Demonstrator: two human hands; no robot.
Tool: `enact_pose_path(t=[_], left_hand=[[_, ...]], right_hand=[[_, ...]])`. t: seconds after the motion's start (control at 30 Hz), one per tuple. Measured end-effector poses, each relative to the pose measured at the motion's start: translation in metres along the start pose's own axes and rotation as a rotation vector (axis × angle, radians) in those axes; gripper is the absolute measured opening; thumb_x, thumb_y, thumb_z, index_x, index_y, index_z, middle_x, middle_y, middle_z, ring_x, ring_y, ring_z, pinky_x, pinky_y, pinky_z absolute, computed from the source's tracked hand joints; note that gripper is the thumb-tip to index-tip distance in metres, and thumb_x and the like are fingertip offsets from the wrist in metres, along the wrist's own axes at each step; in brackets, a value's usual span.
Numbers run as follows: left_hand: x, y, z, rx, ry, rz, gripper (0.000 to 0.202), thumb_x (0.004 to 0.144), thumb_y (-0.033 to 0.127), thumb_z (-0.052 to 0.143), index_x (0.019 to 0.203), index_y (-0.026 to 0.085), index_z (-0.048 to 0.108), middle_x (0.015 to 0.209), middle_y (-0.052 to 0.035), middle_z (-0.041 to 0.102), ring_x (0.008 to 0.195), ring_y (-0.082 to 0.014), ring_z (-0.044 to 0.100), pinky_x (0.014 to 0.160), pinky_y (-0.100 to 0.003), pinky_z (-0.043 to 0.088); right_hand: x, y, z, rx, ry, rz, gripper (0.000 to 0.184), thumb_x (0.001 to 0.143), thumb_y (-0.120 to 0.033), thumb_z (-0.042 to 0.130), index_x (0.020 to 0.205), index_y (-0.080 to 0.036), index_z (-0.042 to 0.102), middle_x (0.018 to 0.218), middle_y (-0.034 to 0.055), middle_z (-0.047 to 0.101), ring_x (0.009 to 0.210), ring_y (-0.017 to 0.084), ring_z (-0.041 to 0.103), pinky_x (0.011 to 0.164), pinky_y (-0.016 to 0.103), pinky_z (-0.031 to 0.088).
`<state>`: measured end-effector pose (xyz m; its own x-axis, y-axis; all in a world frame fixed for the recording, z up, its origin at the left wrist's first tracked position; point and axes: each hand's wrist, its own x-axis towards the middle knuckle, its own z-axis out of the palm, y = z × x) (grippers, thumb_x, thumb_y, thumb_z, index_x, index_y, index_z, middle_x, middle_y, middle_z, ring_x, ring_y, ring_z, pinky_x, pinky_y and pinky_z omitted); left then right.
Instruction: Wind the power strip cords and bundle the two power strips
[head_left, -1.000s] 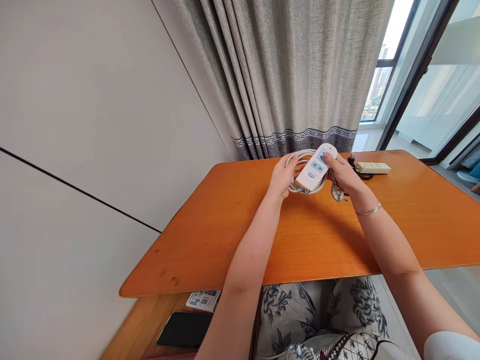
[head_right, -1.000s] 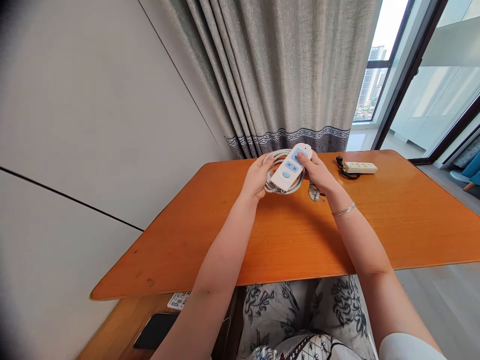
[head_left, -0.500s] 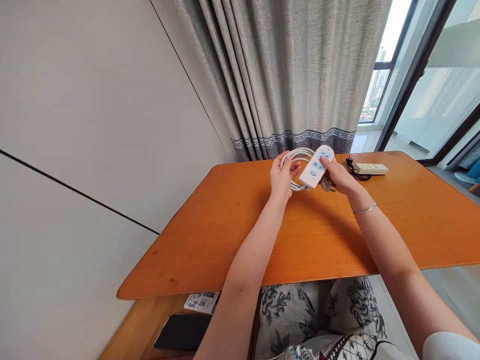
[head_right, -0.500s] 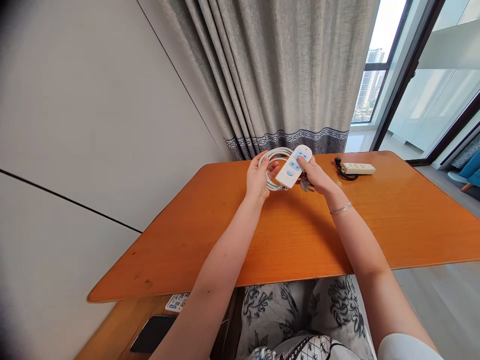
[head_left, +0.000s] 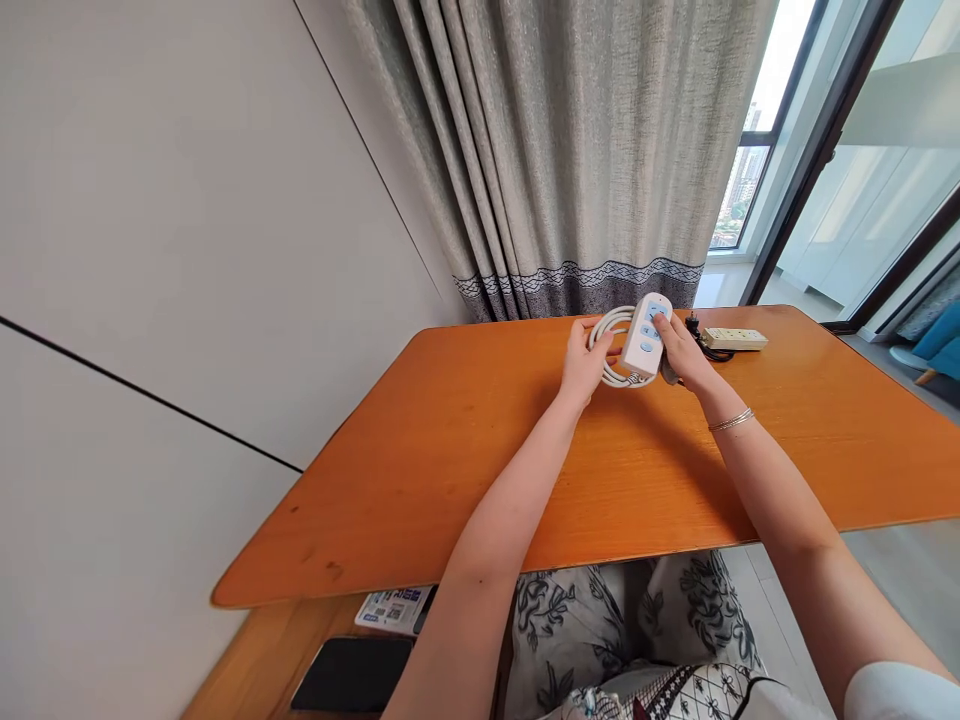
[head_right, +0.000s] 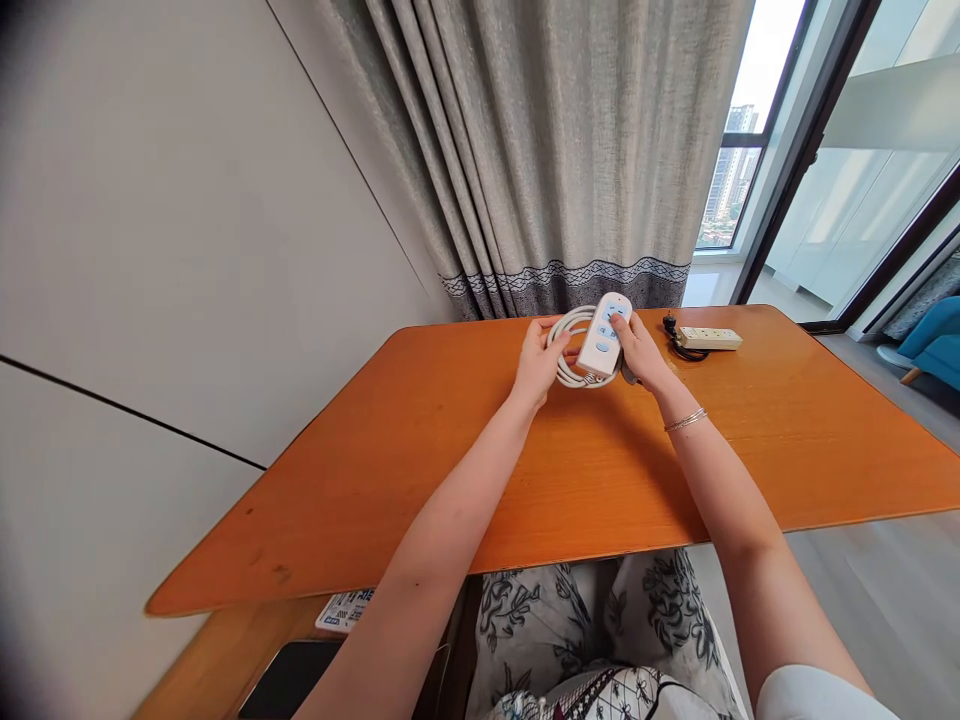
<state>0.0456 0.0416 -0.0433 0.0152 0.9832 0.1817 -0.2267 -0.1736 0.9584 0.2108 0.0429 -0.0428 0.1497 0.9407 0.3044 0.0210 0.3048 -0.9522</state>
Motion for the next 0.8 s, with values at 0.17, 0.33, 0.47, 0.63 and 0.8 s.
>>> enact_pose_path(t=[0.17, 0.33, 0.47, 0.63, 0.8], left_hand=[[-0.008, -0.009, 0.0, 0.456, -0.291, -0.012, 0.031, 0.085, 0.032, 0.072, 0.111, 0.019, 0.063, 0.132, -0.0143, 0.066, 0.108, -0.024, 0.069, 0.101, -0.042, 0.051], [-0.012, -0.009, -0.002, 0.582, -0.465, -0.013, 0.041, 0.085, 0.04, 0.069, 0.121, 0.021, 0.065, 0.142, -0.0148, 0.06, 0.111, -0.0248, 0.068, 0.096, -0.038, 0.053], [-0.009, -0.02, -0.003, 0.677, -0.55, -0.027, 0.04, 0.085, 0.042, 0.067, 0.118, 0.019, 0.067, 0.127, -0.0142, 0.069, 0.104, -0.025, 0.07, 0.093, -0.039, 0.054], [-0.006, -0.053, -0.001, 0.934, -0.625, -0.042, 0.042, 0.09, 0.039, 0.061, 0.126, 0.017, 0.063, 0.136, -0.0164, 0.062, 0.124, -0.0277, 0.061, 0.107, -0.041, 0.046], [-0.012, -0.078, -0.003, 1.126, -0.604, 0.077, 0.039, 0.092, 0.033, 0.059, 0.126, 0.013, 0.062, 0.147, -0.0186, 0.053, 0.138, -0.0305, 0.049, 0.118, -0.043, 0.035]], right_hand=[[-0.027, 0.012, -0.067, -0.196, 0.003, 0.083, 0.052, 0.079, -0.068, 0.068, 0.1, -0.021, 0.063, 0.088, 0.0028, 0.069, 0.077, 0.017, 0.063, 0.075, 0.031, 0.055], [-0.051, 0.026, -0.162, -0.457, 0.076, 0.356, 0.027, 0.089, -0.046, 0.064, 0.088, -0.02, 0.066, 0.089, 0.0097, 0.074, 0.082, 0.024, 0.069, 0.076, 0.032, 0.056], [-0.051, 0.039, -0.207, -0.617, 0.158, 0.474, 0.033, 0.096, -0.042, 0.049, 0.09, -0.017, 0.07, 0.094, 0.0149, 0.077, 0.085, 0.027, 0.071, 0.075, 0.034, 0.054], [-0.038, 0.039, -0.217, -1.143, 0.167, 0.474, 0.048, 0.094, -0.054, 0.051, 0.112, -0.017, 0.078, 0.118, 0.0181, 0.075, 0.112, 0.034, 0.067, 0.087, 0.039, 0.05], [-0.034, 0.031, -0.213, -1.352, 0.086, 0.579, 0.054, 0.092, -0.061, 0.051, 0.118, -0.022, 0.078, 0.128, 0.0178, 0.071, 0.121, 0.038, 0.062, 0.085, 0.042, 0.049]])
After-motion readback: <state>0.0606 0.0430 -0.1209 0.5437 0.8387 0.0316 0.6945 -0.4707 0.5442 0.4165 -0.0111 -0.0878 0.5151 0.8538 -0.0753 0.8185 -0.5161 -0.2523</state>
